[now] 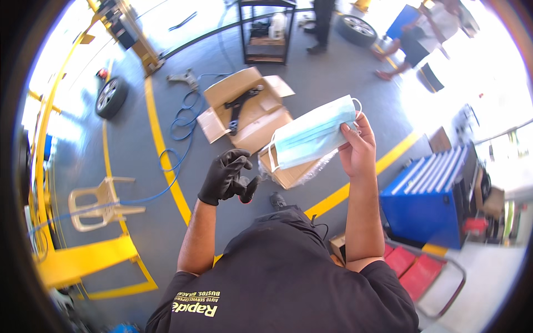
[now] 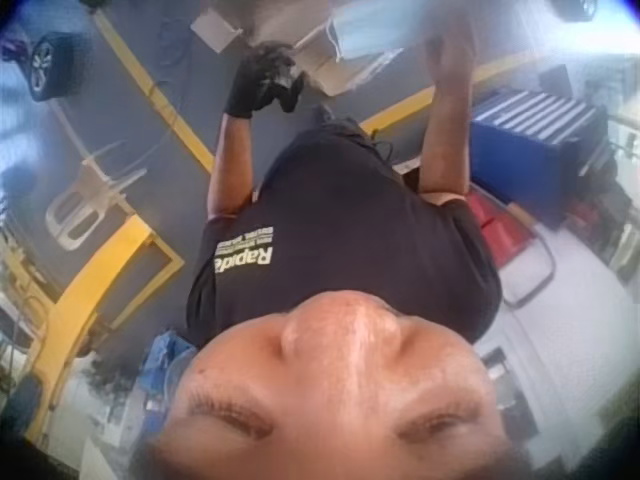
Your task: The person puts on a face mask and gloves, then sands brake pads on a yellow workbench using a sanding sheet. They flip and reposition the pads to sand multiple surfaces.
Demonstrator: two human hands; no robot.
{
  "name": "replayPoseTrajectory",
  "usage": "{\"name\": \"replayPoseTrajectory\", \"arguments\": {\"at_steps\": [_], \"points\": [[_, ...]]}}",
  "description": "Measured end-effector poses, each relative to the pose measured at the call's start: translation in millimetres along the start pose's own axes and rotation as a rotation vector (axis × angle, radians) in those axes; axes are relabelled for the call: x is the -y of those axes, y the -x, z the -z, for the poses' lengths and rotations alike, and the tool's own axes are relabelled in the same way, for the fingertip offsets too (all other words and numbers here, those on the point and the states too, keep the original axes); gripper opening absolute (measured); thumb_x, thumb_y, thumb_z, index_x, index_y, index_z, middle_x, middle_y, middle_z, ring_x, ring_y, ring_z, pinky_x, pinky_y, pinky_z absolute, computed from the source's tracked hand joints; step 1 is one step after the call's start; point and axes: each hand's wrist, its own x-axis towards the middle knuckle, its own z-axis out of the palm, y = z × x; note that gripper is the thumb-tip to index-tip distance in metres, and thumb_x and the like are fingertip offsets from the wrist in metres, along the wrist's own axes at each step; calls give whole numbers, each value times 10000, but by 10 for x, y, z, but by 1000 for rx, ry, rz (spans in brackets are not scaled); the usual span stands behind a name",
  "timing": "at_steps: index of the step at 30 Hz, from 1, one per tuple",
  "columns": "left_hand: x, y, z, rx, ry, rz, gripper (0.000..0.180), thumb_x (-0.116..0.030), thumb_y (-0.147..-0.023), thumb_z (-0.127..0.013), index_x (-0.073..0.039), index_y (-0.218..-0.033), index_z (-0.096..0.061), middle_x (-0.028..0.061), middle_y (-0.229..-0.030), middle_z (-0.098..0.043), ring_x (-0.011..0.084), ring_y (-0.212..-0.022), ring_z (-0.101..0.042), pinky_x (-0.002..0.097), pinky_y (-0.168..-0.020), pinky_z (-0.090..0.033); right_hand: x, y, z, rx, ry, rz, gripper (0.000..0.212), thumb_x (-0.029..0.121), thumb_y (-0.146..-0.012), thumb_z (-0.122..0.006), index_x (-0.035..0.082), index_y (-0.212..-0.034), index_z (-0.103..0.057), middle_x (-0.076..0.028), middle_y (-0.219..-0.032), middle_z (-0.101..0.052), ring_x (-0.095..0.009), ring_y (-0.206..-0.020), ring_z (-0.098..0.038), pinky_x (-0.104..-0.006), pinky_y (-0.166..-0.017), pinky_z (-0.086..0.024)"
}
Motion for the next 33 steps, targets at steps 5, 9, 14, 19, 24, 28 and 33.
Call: {"name": "replayPoseTrajectory", "arguments": {"at_steps": [5,9,14,19,24,28,33], "points": [[-179,120,483,-148,112,22,374,-178,-1056,-720,-3,-1380,-655,80,-1152,-751,96,-967,-669,267,-845,-541,-683,-738,-648,120,-163,-210,357,-45,-1036,-631,102,-1360,-614,-130,-1327,-725,-271,-1272,-707,-456,-1097,-591],[-723,227,1497,-235,138,-102,459,-224,-1046,-739,2,-1428,-624,91,-1208,-749,73,-950,-622,248,-849,-514,-1662,-1531,-1575,320,-300,-267,365,-18,-1033,-639,103,-1376,-612,-140,-1334,-725,-297,-1287,-702,-467,-1109,-584],[-1152,607,2321,-354,192,-268,590,-307,-1023,-783,0,-1486,-586,108,-1314,-725,24,-880,-548,198,-811,-483,-2681,-2082,-2691,509,-414,-408,446,-11,-1014,-634,106,-1442,-592,-157,-1357,-716,-309,-1290,-698,-499,-1122,-569],[-1468,1102,3520,-400,145,-266,585,-138,-984,-752,16,-1515,-563,126,-1370,-715,121,-1196,-639,311,-1035,-516,-3692,-2345,-4022,631,-353,-484,437,4,-1001,-628,86,-1429,-602,-151,-1373,-709,-321,-1296,-688,-506,-1145,-546],[-1775,1425,4875,-485,225,-287,622,-101,-957,-777,18,-1523,-548,118,-1403,-696,160,-1257,-648,341,-1083,-529,-4698,-2525,-5323,728,-551,-558,464,-11,-969,-633,66,-1426,-602,-170,-1386,-702,-343,-1304,-684,-515,-1160,-537],[-2265,1816,5640,-480,183,-353,682,-100,-927,-791,13,-1550,-536,123,-1425,-676,201,-1310,-634,362,-1068,-546,-5058,-2576,-6259,727,-556,-552,490,-28,-958,-636,46,-1440,-589,-173,-1387,-702,-341,-1292,-692,-507,-1156,-542],[-2737,2142,6374,-348,391,-325,590,-86,-922,-798,28,-1467,-600,112,-1350,-704,169,-1226,-652,340,-1027,-541,-5493,-2801,-6984,726,-590,-557,468,-47,-961,-632,61,-1416,-615,-169,-1384,-705,-332,-1288,-696,-501,-1160,-541]]}}
